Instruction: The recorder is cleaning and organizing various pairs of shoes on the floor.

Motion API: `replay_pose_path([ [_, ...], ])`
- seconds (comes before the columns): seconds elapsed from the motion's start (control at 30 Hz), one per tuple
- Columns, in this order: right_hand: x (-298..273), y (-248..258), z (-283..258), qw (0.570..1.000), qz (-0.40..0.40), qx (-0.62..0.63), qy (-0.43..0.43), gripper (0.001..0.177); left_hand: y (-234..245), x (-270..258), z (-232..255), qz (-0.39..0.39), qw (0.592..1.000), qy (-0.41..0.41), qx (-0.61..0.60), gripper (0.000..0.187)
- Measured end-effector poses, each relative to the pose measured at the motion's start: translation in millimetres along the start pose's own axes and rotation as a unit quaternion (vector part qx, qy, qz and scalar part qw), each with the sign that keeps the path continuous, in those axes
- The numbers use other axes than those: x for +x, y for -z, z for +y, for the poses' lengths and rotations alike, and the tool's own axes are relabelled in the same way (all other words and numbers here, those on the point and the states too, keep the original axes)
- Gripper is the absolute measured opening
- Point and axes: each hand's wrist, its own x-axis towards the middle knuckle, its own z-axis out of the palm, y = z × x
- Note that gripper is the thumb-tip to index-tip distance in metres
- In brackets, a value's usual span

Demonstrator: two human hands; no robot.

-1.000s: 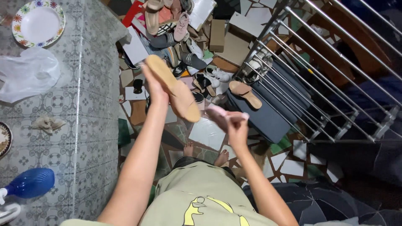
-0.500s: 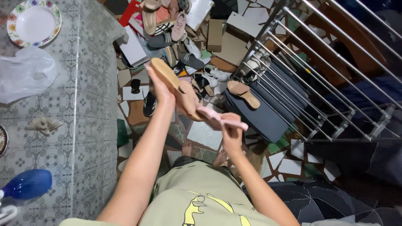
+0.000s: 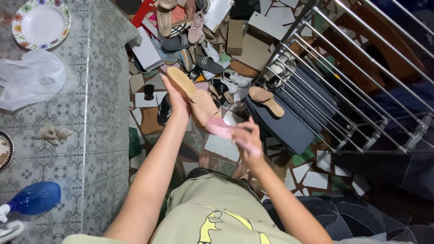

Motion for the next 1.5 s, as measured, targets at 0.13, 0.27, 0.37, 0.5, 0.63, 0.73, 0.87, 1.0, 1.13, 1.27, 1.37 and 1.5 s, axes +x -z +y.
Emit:
replay_pose_path([
  [0.13, -15, -2, 52, 0.994, -0.050, -0.078, -0.060, 0.019, 0, 3, 3, -0.026, 0.999, -0.041, 0.006, 0.075],
  [0.27, -54, 6, 96, 0.969, 0.001, -0.106, -0.221, 0.022, 6, 9, 31, -0.081, 0.992, -0.089, -0.033, 0.070],
  [0.37, -58, -1, 92, 0.929, 0.015, -0.175, -0.327, 0.031, 18, 21, 22, -0.090, 0.976, -0.188, 0.057, 0.060],
  [0.5, -29, -19, 61, 0.858, -0.015, -0.150, -0.491, 0.027, 1, -19, 5, -0.131, 0.811, -0.399, 0.406, 0.054],
  [0.63, -108, -56, 129, 0.781, 0.121, 0.186, -0.584, 0.030, -41, -76, -11, -0.181, 0.849, -0.214, 0.449, 0.067],
  [0.73, -99, -48, 117, 0.578, 0.098, 0.349, -0.731, 0.038, -41, -93, -57, -0.293, 0.799, -0.242, 0.466, 0.071],
  [0.87, -72, -9, 97, 0.482, 0.181, 0.508, -0.691, 0.055, -31, -119, -105, -0.502, 0.631, -0.368, 0.463, 0.092],
  [1.0, -127, 4, 142, 0.502, 0.201, 0.550, -0.636, 0.035, -32, -138, -122, -0.602, 0.513, -0.299, 0.534, 0.082],
  [1.13, -188, 15, 184, 0.525, 0.256, 0.509, -0.632, 0.028, -32, -127, -174, -0.569, 0.485, -0.296, 0.594, 0.082],
  [1.27, -200, 49, 203, 0.588, 0.245, 0.411, -0.652, 0.032, -42, -111, -233, -0.519, 0.454, -0.335, 0.643, 0.078],
  [1.37, -230, 82, 226, 0.614, 0.241, 0.281, -0.697, 0.037, -60, -104, -280, -0.475, 0.451, -0.342, 0.674, 0.074],
  [1.5, -302, 110, 272, 0.613, 0.283, 0.193, -0.712, 0.039, -68, -98, -358, -0.400, 0.495, -0.374, 0.675, 0.072],
])
